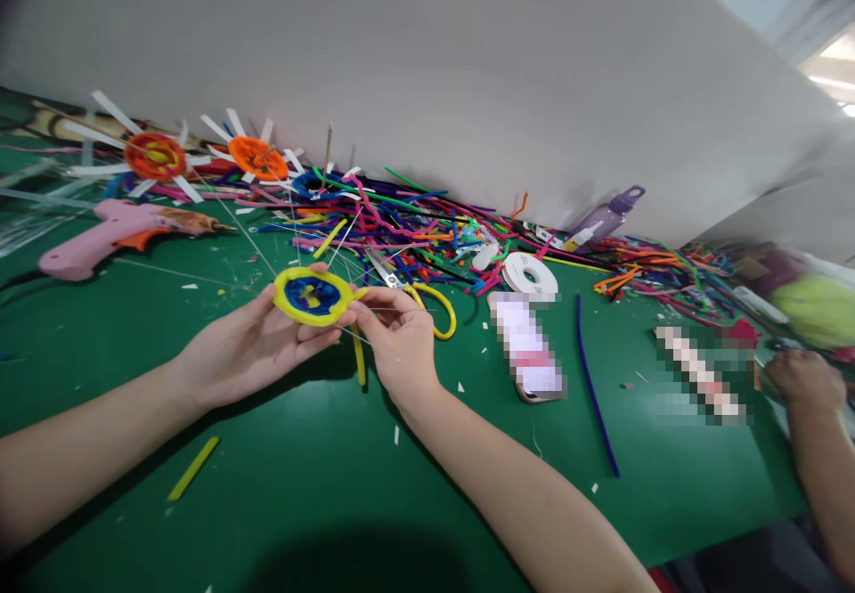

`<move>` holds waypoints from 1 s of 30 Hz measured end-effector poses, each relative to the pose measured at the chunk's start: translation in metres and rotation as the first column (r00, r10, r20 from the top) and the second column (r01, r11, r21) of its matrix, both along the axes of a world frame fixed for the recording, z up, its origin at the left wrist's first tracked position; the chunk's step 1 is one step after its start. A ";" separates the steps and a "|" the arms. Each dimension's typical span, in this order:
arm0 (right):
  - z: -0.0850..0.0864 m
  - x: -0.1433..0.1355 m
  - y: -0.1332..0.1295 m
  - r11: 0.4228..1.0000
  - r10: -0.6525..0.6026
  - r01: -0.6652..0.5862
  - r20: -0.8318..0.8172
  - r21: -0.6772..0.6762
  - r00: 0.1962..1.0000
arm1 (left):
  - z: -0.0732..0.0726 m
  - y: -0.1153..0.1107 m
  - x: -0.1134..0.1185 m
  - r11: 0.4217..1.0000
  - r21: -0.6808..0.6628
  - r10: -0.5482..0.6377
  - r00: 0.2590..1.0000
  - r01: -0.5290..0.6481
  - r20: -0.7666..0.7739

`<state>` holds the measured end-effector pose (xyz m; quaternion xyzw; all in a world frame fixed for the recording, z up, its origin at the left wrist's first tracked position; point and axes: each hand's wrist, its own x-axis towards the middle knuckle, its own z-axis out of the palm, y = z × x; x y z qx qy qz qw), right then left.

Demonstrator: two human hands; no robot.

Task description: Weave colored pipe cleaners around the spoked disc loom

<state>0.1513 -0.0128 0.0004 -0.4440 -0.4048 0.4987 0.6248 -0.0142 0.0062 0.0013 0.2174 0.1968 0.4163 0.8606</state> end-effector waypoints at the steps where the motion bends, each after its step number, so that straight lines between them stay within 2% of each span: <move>1: 0.000 0.000 0.000 1.000 0.012 -0.012 -0.010 -0.012 1.000 | 0.000 0.000 0.000 1.000 0.004 -0.005 1.000 0.005 0.005; 4: -0.001 0.000 -0.001 0.998 0.051 -0.051 0.000 -0.024 0.999 | -0.001 0.001 0.000 1.000 0.019 -0.025 0.999 0.024 0.029; 8: -0.001 0.002 -0.001 0.999 0.027 -0.030 0.114 0.030 0.993 | -0.002 0.003 0.000 1.000 0.005 -0.028 0.999 0.027 0.028; 14: -0.002 0.008 -0.003 0.981 -0.049 -0.016 0.323 0.195 0.945 | -0.003 0.003 -0.001 0.998 0.050 -0.032 0.999 0.031 0.007; 20: -0.005 0.012 -0.001 0.920 -0.077 -0.100 0.427 0.378 0.901 | -0.006 0.007 -0.001 0.995 0.093 -0.045 0.999 0.047 -0.030; 26: -0.003 0.017 -0.002 0.835 -0.131 -0.232 0.590 0.499 0.797 | -0.008 0.007 -0.002 0.991 0.119 -0.053 0.998 0.056 -0.029; 28: -0.002 0.017 -0.002 0.849 -0.123 -0.231 0.602 0.476 0.789 | -0.008 0.007 -0.002 0.990 0.128 -0.051 0.999 0.052 -0.017; 30: -0.002 0.016 -0.001 0.900 -0.090 -0.178 0.570 0.397 0.816 | -0.008 0.006 -0.002 0.991 0.127 -0.042 0.999 0.043 -0.006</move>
